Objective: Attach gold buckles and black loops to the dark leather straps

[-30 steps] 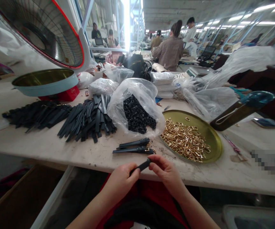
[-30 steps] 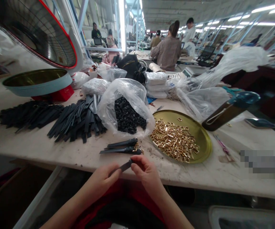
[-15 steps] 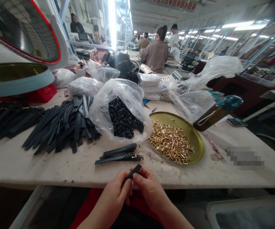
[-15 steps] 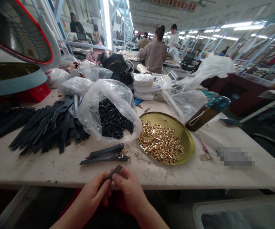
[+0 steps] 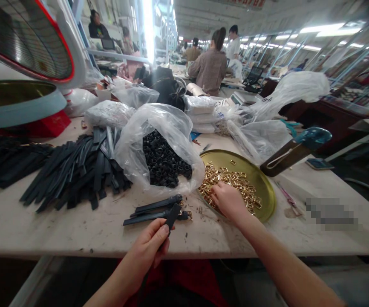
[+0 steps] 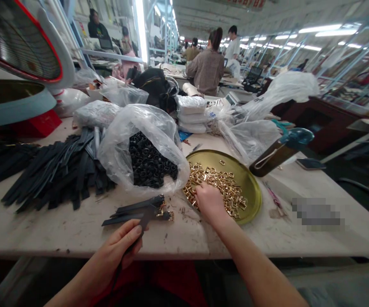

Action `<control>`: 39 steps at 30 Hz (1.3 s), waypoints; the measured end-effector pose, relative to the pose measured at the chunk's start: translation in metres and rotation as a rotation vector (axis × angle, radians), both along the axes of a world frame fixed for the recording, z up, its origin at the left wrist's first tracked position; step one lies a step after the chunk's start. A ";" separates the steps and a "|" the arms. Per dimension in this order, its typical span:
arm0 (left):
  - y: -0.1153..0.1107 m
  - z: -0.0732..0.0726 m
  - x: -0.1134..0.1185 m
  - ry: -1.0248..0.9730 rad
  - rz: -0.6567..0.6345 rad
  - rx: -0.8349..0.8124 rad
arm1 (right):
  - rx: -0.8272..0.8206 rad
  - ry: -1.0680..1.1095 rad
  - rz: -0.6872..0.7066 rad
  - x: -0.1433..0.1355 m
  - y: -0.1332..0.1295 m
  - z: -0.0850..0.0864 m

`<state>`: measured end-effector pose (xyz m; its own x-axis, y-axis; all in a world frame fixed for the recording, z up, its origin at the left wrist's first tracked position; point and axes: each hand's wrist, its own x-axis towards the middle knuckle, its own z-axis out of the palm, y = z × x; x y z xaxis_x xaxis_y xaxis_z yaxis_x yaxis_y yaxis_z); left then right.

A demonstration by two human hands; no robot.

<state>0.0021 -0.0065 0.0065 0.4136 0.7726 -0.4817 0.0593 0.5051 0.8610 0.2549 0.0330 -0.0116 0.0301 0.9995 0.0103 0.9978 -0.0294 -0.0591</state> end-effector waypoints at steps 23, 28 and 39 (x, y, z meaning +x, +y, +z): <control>-0.042 0.013 -0.010 -0.010 -0.004 0.278 | -0.378 1.288 0.270 -0.103 -0.089 0.020; -0.043 0.005 -0.022 0.084 -0.026 0.347 | -0.599 1.863 -0.081 -0.118 -0.092 0.008; -0.046 -0.020 -0.024 0.393 -0.149 0.268 | -0.321 2.339 -0.719 -0.133 -0.078 -0.004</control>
<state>-0.0215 -0.0526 -0.0140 0.3557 0.8368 -0.4163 0.4605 0.2307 0.8572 0.1223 -0.0445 -0.0153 -0.0539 0.8017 -0.5952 -0.7874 -0.4007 -0.4684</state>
